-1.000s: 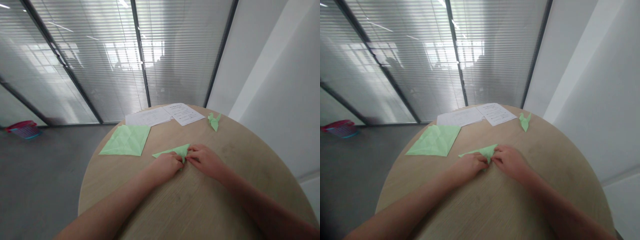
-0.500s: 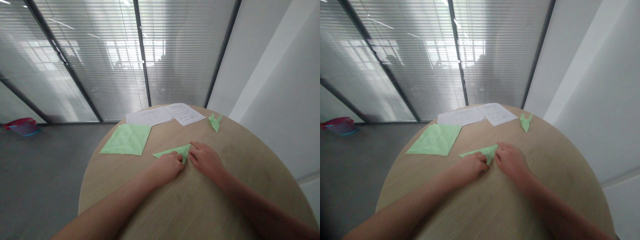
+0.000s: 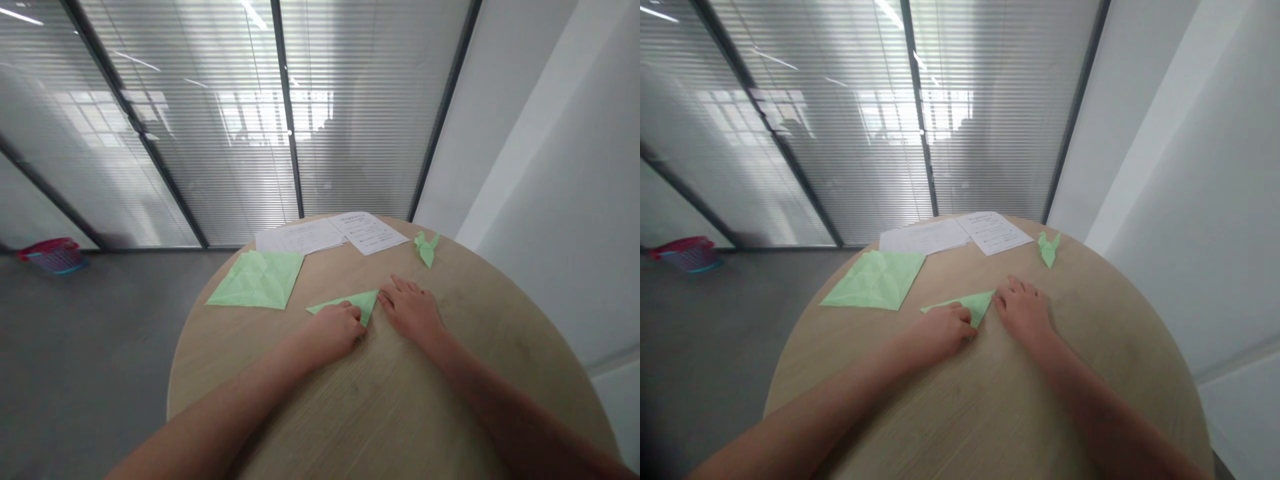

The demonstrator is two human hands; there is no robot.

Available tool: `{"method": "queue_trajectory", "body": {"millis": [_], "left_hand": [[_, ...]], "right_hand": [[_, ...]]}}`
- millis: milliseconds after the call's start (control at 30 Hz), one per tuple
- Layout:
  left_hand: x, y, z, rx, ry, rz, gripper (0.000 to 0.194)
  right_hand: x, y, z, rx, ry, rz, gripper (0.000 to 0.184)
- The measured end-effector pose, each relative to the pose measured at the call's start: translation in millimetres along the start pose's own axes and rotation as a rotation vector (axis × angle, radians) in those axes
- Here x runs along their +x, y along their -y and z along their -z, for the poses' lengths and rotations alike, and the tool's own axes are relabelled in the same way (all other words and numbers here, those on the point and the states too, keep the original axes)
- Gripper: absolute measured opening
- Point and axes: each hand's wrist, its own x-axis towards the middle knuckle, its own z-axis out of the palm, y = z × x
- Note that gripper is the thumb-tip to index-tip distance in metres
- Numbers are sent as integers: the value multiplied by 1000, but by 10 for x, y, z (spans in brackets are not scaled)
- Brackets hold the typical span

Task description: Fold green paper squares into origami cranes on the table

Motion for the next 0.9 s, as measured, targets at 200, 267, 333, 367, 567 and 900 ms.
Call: {"method": "queue_trajectory", "body": {"millis": [200, 267, 333, 367, 567, 900], "left_hand": [[-52, 12, 137, -83, 42, -26, 21], [-67, 4, 204, -108, 91, -36, 23], [-80, 1, 248, -149, 124, -20, 23], [-86, 5, 255, -181, 125, -4, 24], [-103, 108, 152, -353, 10, 43, 26], [-79, 296, 121, -219, -160, 432, 24]], "right_hand": [[27, -262, -175, 129, 9, 32, 47], [5, -280, -190, 185, 35, 119, 47], [-25, -254, -173, 223, 63, 218, 47], [-39, -231, -156, 236, 74, 259, 47], [-52, -158, -53, 283, 92, 342, 41], [-89, -52, 35, 441, 75, 217, 17]]}}
